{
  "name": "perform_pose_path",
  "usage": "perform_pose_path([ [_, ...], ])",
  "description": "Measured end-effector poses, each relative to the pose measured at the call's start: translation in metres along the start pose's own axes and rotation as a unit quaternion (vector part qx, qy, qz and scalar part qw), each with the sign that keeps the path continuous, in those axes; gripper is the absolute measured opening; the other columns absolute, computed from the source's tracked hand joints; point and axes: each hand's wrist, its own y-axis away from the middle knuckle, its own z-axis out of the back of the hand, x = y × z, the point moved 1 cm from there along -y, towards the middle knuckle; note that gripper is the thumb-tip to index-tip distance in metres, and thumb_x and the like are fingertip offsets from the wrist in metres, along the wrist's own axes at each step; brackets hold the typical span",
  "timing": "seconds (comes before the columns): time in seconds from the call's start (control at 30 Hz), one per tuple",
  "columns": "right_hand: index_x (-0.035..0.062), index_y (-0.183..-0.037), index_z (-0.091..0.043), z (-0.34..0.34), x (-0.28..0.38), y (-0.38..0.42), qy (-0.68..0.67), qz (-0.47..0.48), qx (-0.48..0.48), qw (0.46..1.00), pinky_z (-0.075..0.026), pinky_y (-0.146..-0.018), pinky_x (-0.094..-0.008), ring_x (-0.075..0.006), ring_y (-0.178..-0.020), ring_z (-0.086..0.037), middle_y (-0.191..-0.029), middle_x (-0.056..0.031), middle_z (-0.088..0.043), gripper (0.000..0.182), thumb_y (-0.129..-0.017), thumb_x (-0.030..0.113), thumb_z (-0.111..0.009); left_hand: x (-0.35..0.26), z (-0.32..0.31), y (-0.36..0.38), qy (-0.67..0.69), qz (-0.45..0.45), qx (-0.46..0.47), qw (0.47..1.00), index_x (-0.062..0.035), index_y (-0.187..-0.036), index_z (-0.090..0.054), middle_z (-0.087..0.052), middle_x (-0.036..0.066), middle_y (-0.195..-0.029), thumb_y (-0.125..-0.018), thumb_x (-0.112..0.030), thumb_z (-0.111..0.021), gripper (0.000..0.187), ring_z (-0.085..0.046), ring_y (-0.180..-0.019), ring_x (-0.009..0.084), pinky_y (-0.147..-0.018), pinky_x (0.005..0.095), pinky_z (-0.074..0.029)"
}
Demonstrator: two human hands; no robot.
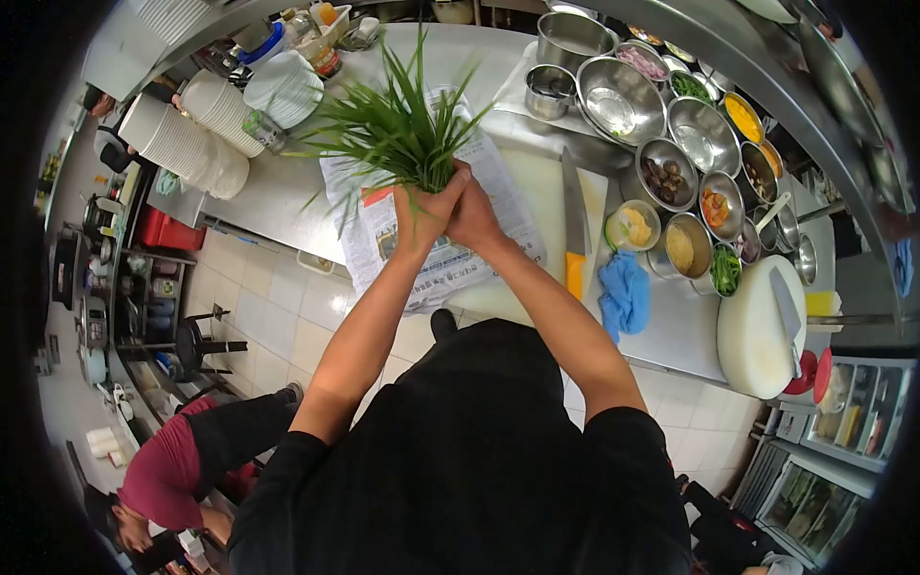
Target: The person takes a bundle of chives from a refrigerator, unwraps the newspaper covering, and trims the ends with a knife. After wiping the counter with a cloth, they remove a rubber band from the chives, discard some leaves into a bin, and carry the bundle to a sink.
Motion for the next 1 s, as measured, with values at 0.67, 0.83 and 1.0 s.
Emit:
perform_pose_path([
  [0.67,0.0005,-0.115,-0.052,-0.014,0.007,-0.003,0.097,0.034,-0.093,0.99,-0.045,-0.089,-0.031,-0.0201,-0.1,-0.061,-0.108,-0.0082,-0.064,0.04,-0.082,0.016,-0.068,-0.005,-0.007,-0.009,0.026,-0.01,-0.019,0.999,0.0031,-0.104,-0.055,-0.064,0.01,-0.092,-0.076,-0.003,-0.069,0.032,-0.061,-0.077,0.0198,-0.072,0.0303,-0.049],
  [0.83,0.0035,-0.115,-0.057,0.013,0.05,-0.021,0.211,0.205,-0.082,0.952,-0.045,-0.086,-0.0393,-0.0283,-0.107,-0.056,-0.116,-0.012,-0.057,0.041,-0.082,0.024,-0.069,-0.085,0.005,-0.014,0.097,-0.099,-0.072,0.988,0.0016,-0.108,-0.055,-0.063,0.012,-0.093,-0.074,0.002,-0.065,0.035,-0.062,-0.084,0.0213,-0.073,0.0282,-0.048],
  [1.0,0.0084,-0.132,-0.038,-0.007,0.018,0.0,-0.394,-0.102,-0.084,0.91,-0.042,-0.098,-0.0335,-0.0194,-0.113,-0.051,-0.127,-0.0065,-0.049,0.043,-0.093,0.021,-0.055,-0.032,0.003,-0.005,-0.096,-0.169,-0.074,0.978,0.0022,-0.117,-0.052,-0.06,0.012,-0.103,-0.069,-0.006,-0.071,0.052,-0.06,-0.092,0.0265,-0.085,0.0348,-0.046],
])
